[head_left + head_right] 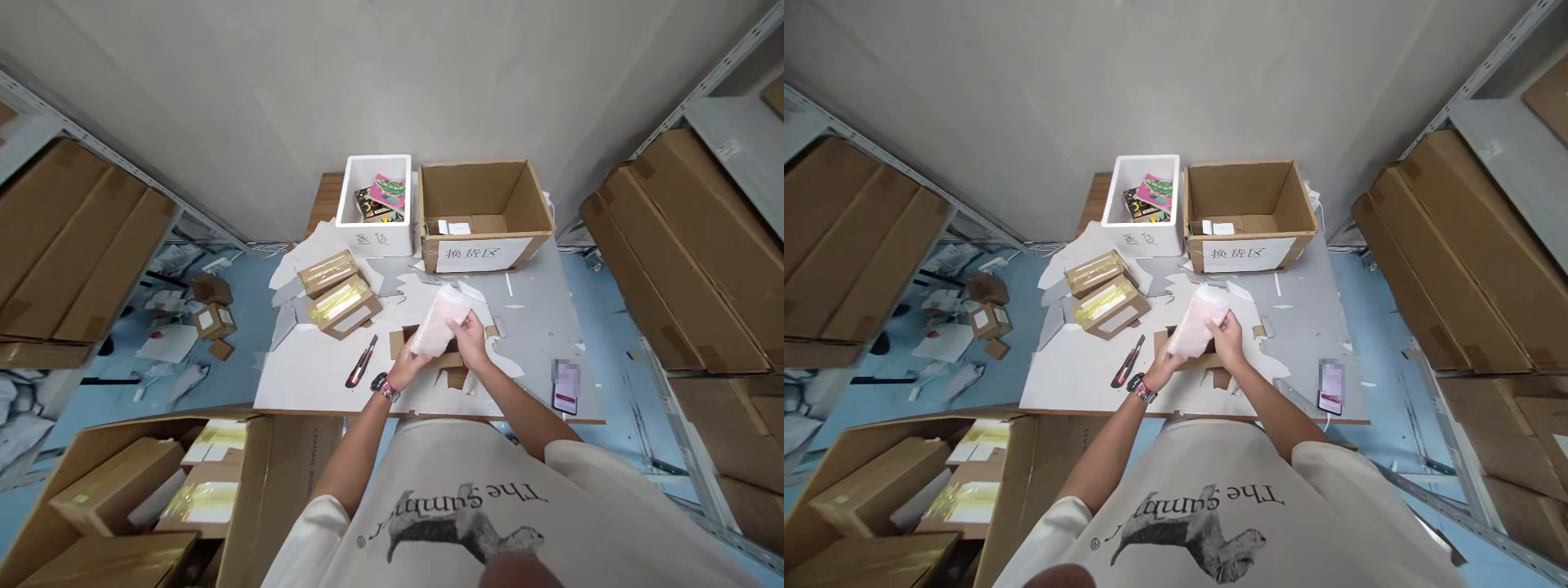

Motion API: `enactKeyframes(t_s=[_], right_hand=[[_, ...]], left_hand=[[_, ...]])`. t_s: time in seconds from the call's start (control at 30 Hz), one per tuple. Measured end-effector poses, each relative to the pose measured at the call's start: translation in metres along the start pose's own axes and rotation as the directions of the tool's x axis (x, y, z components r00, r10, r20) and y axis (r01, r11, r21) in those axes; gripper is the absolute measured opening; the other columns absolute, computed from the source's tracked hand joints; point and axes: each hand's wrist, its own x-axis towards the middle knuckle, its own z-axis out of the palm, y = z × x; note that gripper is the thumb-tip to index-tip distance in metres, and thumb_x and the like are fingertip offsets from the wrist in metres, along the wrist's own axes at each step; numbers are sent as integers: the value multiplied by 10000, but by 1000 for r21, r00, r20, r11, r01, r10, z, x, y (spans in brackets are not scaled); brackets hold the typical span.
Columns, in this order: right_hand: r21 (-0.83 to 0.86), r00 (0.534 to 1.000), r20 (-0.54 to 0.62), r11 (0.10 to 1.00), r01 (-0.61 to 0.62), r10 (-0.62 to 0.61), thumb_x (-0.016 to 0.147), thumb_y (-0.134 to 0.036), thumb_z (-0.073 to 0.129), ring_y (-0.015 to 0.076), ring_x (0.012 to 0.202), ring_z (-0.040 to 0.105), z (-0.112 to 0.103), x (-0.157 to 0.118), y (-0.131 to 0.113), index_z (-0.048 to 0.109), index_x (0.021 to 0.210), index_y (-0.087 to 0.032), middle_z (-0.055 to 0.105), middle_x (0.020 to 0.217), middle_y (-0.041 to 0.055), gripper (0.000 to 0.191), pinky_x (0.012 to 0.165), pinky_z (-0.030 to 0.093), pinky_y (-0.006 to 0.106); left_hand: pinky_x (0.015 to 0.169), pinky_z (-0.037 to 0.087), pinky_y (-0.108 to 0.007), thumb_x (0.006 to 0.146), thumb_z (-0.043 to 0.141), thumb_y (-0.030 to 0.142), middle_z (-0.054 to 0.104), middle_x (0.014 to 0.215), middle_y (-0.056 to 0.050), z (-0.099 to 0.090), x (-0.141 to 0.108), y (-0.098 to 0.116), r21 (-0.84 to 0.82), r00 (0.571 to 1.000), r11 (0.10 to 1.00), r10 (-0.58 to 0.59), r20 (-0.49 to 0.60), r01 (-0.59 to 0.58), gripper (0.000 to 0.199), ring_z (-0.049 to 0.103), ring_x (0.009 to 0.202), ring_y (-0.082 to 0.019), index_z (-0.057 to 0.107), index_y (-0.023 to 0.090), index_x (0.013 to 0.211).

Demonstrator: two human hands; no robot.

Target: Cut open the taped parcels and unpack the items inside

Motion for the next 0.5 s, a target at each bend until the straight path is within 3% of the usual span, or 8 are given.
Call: enactKeyframes(t_s=[0.1,0.2,0.3,0.37,0.43,0.5], right_hand=[[-33,997,10,997,75,-75,823,-457,895,242,1034,758,3,-2,-16,667,1322,-235,810,1183,79,592,936,641,375],[-177,986,28,970,167,-164,870,-459,849,257,1119,744,-1,1,-33,663,1425,-255,756,1326,109,620,906,643,368],[-421,957,25,866,271,-288,912,-462,795,302,1211,716,-12,8,-50,775,1150,-230,722,1343,141,333,918,635,395],[-540,923,76,763,357,-378,945,-424,750,321,1234,710,-18,12,-58,762,978,-230,739,1309,149,198,1001,614,436],[-600,889,167,672,435,-426,997,-374,672,311,1174,730,-21,13,-65,738,948,-239,782,1220,135,158,1029,595,443],[-636,877,240,615,466,-416,1045,-351,599,286,1020,750,-20,10,-72,727,982,-250,809,1065,100,175,934,597,401]], left_hand=[[1093,618,-508,917,874,662,776,1430,-166,14,1,2,-176,987,983,-73,-142,48,795,743,1269,-356,691,178,1521],[1075,619,-491,903,888,682,807,1346,-163,18,0,2,-218,962,974,-115,-247,60,729,763,1219,-341,768,164,1402],[1092,610,-480,856,949,640,825,1297,-156,15,-3,4,-204,963,977,-119,-241,69,703,768,1203,-333,803,148,1335],[1080,621,-488,838,972,619,829,1292,-157,14,-6,5,-257,966,960,-162,-202,108,717,770,1208,-339,799,144,1347],[1081,629,-502,842,981,599,824,1323,-163,16,-10,7,-369,965,919,-210,-155,141,747,759,1261,-354,773,157,1408],[1114,623,-513,869,974,578,800,1401,-170,19,-12,8,-501,967,854,-227,-114,141,766,732,1347,-361,729,190,1482]])
